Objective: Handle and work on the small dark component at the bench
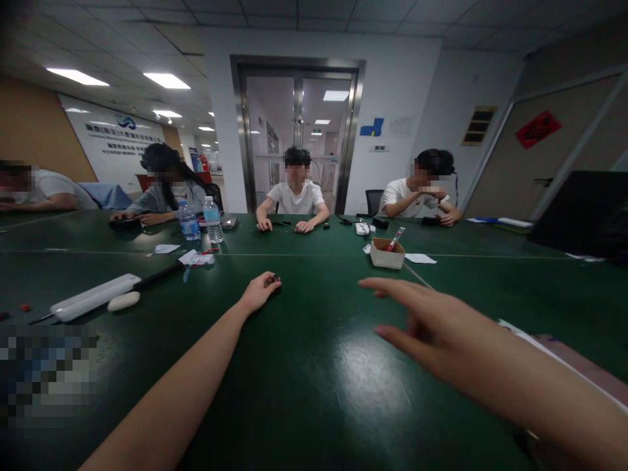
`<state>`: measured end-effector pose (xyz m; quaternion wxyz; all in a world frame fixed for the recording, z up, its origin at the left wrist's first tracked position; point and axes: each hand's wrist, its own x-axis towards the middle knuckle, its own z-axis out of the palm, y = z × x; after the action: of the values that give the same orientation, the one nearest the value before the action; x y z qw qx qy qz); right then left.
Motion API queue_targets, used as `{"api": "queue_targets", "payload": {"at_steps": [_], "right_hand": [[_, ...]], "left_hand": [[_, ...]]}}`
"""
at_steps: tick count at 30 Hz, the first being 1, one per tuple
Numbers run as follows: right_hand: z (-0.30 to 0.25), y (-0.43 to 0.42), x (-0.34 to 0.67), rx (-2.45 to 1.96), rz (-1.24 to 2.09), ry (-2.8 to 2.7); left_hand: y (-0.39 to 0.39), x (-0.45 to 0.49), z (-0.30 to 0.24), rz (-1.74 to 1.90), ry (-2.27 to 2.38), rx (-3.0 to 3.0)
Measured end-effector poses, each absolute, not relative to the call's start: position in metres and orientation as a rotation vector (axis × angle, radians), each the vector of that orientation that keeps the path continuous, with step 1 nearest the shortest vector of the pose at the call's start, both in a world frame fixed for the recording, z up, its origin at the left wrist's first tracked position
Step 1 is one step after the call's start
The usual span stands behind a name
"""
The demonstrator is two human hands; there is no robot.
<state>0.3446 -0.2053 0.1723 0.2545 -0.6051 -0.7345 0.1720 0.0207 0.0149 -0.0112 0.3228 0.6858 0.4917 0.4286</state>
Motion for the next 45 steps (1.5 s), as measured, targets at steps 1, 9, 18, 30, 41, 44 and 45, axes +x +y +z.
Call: {"api": "queue_targets", "payload": {"at_steps": [1, 9, 18, 30, 41, 44, 45], "right_hand": [[0.177, -0.184, 0.318, -1.527, 0.604, -2.173], [0.078, -0.015, 0.196, -1.497, 1.485, -2.024], [0.009, 0.014, 0.144, -0.844, 1.742, -1.214], [0.002, 0.015, 0.158, -0.793, 1.497, -1.045], [0.006, 0.014, 0.160, -0.804, 1.512, -0.924], [0.005, 0.015, 0.161, -0.825, 1.483, -0.950], [0.004, 0.016, 0.161, -0.830, 1.470, -0.957]], "left_hand": [[0.016, 0.021, -0.012, 1.130, 1.279, 1.799], [0.022, 0.016, -0.005, 1.300, 1.041, 1.528], [0.022, 0.010, -0.004, 1.381, 1.006, 1.421], [0.012, 0.014, -0.001, 1.364, 1.049, 1.484], [0.018, 0.014, -0.008, 1.329, 1.164, 1.538], [0.015, 0.015, -0.004, 1.307, 1.128, 1.471], [0.015, 0.016, -0.003, 1.307, 1.126, 1.450]]}}
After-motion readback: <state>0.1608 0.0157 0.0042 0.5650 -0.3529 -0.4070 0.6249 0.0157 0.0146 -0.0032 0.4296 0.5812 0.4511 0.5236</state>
